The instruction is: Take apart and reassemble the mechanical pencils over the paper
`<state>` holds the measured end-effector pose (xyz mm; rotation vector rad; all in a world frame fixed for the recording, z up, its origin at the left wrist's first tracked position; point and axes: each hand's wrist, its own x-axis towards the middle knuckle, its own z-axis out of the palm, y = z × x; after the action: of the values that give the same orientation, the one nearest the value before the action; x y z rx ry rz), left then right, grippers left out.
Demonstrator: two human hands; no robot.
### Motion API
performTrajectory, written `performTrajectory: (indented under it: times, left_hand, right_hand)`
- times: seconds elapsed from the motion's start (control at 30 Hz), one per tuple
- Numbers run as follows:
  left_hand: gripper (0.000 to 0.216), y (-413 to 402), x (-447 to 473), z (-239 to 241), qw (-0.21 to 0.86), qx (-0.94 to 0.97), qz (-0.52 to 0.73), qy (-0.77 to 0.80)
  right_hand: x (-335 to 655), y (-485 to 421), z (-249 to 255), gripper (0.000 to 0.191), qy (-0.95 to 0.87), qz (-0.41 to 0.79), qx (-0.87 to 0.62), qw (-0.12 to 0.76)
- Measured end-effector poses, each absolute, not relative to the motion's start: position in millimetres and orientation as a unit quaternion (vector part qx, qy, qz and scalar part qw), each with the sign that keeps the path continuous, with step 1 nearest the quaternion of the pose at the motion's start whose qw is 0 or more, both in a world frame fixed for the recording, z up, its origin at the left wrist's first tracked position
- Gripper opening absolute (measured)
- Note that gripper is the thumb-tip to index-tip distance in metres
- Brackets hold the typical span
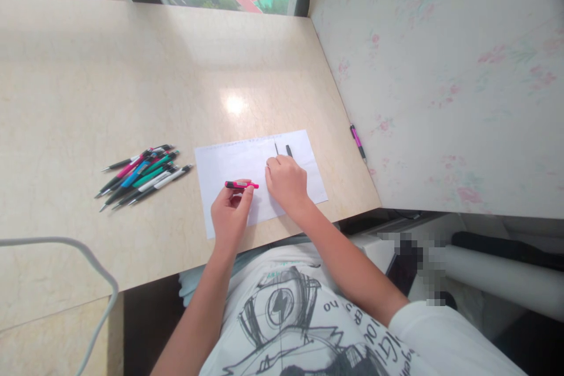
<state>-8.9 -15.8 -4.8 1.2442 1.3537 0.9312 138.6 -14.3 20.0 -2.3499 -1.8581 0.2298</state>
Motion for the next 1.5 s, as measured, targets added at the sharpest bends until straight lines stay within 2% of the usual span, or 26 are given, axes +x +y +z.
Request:
performTrajectory:
  times: [0.3,0.6,0.83,0.97,1.2,1.33,1.5]
  left_hand:
    - [0.031,-15,-9,-4,0.51,0.528,0.381,0.562]
    - [0.031,-15,-9,-3,0.509,0.532,0.381,0.56]
    - [0.03,-15,-9,-3,0.502,0.538,0.381,0.56]
    - [0.03,-15,-10,-2,0.503,0.539,0.384,0.555]
    - [0.039,-16,-9,0,0.545,0.507,0.397,0.537]
    - [0.04,-17,-8,-1,0.567,0.511,0.387,0.517]
    - [0.041,-17,-10,-4,0.562,0.546,0.355,0.511]
  right_hand:
    - [136,-12,25,0.016,-0.6,0.09,-0.794,0.031]
    - [136,-9,24,0.024,-0.626,0.092,-0.774,0.027]
    - [137,-5,22,0.021,-0.626,0.09,-0.774,0.039]
    - [140,-11,27,0.02,-0.609,0.103,-0.781,0.093]
    - [131,-50,33,0.028,-0.657,0.197,-0.672,0.281]
    - [123,-63,24,0.026,-0.661,0.181,-0.666,0.296]
    - [121,-61,12,0.037,-0.65,0.183,-0.681,0.285]
